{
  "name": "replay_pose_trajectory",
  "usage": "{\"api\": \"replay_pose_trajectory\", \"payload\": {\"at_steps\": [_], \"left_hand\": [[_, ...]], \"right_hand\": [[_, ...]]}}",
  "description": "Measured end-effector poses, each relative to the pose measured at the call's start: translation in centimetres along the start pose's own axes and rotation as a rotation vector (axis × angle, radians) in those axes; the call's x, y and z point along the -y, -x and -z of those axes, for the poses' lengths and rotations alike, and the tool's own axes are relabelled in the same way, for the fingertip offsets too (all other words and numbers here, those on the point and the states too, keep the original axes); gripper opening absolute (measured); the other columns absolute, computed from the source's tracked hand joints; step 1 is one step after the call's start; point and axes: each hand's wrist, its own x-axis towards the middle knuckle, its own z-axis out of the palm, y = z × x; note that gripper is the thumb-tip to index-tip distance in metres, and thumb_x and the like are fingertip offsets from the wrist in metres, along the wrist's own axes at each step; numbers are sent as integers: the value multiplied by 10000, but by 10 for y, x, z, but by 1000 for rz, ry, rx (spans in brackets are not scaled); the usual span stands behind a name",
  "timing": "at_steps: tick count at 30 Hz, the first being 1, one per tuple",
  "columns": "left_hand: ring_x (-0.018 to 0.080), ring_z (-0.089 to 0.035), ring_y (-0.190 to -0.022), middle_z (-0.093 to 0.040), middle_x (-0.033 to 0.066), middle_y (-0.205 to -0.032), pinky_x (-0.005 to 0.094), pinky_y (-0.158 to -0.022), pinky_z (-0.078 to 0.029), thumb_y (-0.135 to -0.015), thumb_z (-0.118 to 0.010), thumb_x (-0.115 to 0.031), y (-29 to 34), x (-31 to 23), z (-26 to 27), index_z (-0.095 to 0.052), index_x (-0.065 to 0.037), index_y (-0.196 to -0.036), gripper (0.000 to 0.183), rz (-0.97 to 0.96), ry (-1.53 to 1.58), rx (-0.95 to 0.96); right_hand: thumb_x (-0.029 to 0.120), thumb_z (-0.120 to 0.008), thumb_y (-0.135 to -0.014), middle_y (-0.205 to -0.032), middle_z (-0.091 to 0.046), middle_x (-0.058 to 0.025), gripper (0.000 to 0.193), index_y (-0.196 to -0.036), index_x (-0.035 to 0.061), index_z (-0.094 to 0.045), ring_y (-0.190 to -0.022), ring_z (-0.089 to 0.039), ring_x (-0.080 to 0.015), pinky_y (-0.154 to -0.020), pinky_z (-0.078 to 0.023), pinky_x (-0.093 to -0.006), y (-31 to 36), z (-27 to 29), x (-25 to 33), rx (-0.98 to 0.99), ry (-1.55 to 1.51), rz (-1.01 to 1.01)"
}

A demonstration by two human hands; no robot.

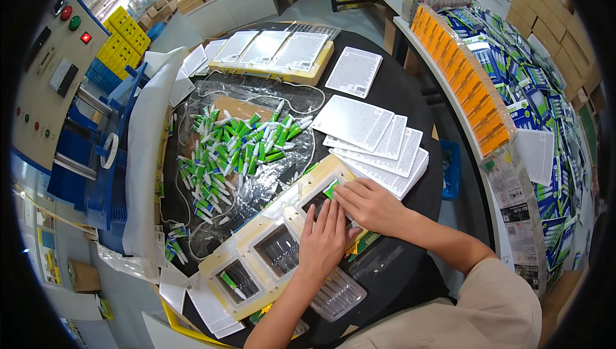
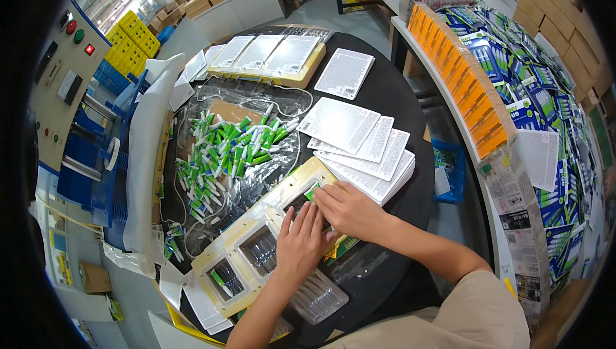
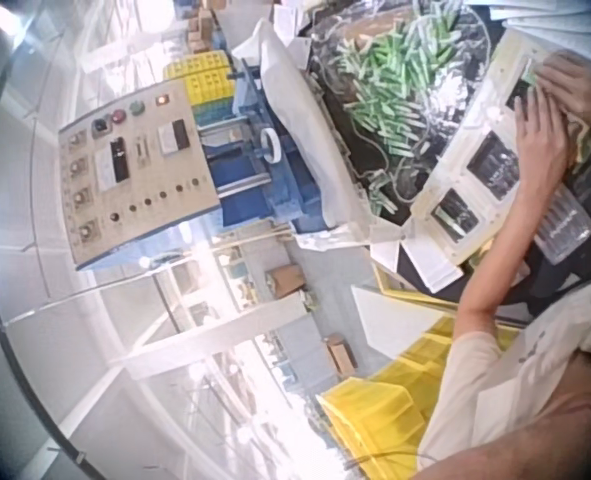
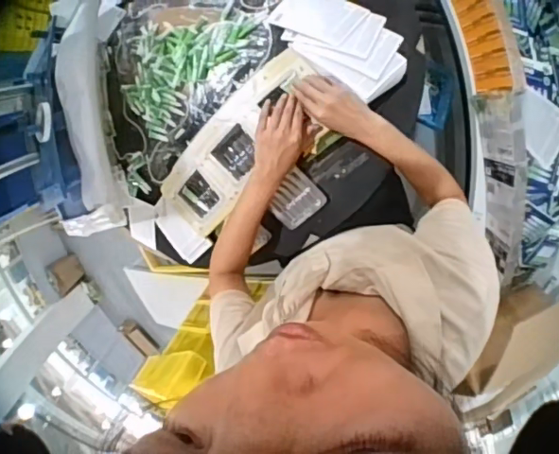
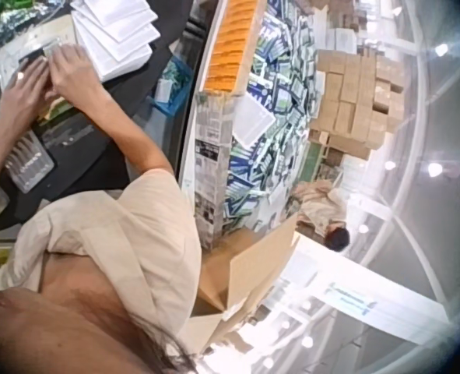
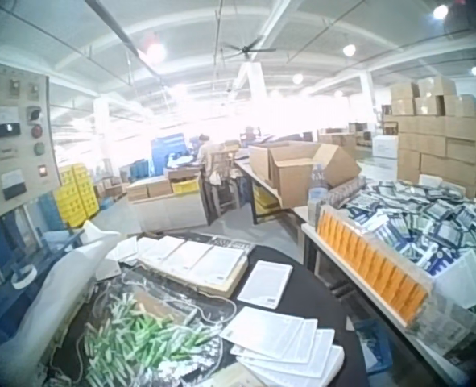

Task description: The person places green cylindrical batteries into a wooden jig with multiple slots. They then cover the batteries with clear plastic sheets and white paper sheets, repeating the process to assemble multiple battery packs.

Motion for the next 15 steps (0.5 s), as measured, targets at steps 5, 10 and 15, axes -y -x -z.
{"api": "replay_pose_trajectory", "payload": {"at_steps": [5, 10, 15], "left_hand": [[273, -591, -1322, -667, 166, -1337, 536, -1177, -359, -883, -764, -427, 2, 5, 11, -657, 6, -1273, 592, -3, 147, 39], [294, -637, -1211, -690, 153, -1230, 502, -1094, -446, -840, -822, -290, -10, 52, 24, -690, -46, -1177, 437, 66, 282, -63], [335, -643, -1001, -654, 133, -1042, 429, -813, -536, -842, -802, -163, -59, 145, 0, -705, -51, -1097, 295, 389, 31, -136]], "right_hand": [[373, -645, -947, -1503, -517, -150, 548, -1327, -22, -632, -1455, -425, -288, -1222, -288, -520, 8, 21, 8, 172, -87, -111], [302, -683, -934, -1483, -545, -143, 486, -1314, 5, -617, -1374, -518, -307, -1144, -402, -513, -26, 32, -10, 56, -212, -125], [136, -718, -801, -1063, -685, -79, 179, -950, 38, -710, -1017, -654, -263, -766, -572, -380, -148, -34, -78, 78, -18, -208]]}}
